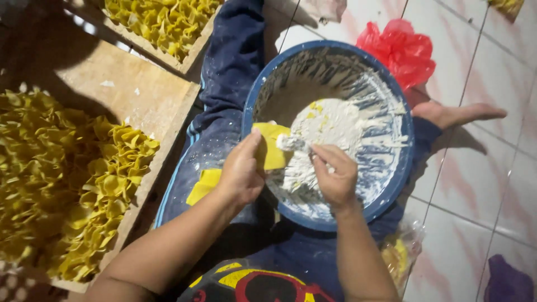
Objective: Manually filling and folding yellow dough squares into dumplings using a fork and a bowl of filling mixture.
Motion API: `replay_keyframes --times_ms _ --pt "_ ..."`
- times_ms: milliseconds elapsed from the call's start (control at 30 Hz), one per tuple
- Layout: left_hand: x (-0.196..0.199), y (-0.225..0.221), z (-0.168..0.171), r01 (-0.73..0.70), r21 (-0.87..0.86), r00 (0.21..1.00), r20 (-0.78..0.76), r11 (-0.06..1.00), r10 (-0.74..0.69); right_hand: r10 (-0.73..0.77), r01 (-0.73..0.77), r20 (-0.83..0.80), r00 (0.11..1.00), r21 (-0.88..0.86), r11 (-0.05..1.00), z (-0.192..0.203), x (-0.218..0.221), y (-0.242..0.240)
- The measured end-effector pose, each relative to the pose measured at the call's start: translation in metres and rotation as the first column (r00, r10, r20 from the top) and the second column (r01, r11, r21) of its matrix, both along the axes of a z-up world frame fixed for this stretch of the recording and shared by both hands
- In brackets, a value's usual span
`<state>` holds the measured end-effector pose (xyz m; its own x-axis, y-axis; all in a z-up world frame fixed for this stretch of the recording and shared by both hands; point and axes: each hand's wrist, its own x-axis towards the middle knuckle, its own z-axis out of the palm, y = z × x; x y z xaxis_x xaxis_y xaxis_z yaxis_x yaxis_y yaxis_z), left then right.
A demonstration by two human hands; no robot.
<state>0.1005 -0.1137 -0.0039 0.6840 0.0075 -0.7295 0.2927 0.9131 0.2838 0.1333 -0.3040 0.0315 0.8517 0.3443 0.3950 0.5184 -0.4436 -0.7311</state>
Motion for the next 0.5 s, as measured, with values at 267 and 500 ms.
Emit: replay_keyframes --times_ms 267,500 --pt "0.018 -0.004 0.026 -0.048 -0.072 0.999 0.017 0.996 0.049 -0.019 0.017 0.051 0.999 0.031 0.999 0.008 0.004 -0.007" --pt "0.018 0.002 0.049 0.013 0.018 0.987 0.160 1.000 -0.016 -0.027 0.022 0.088 0.996 0.063 0.998 -0.008 0.004 -0.008"
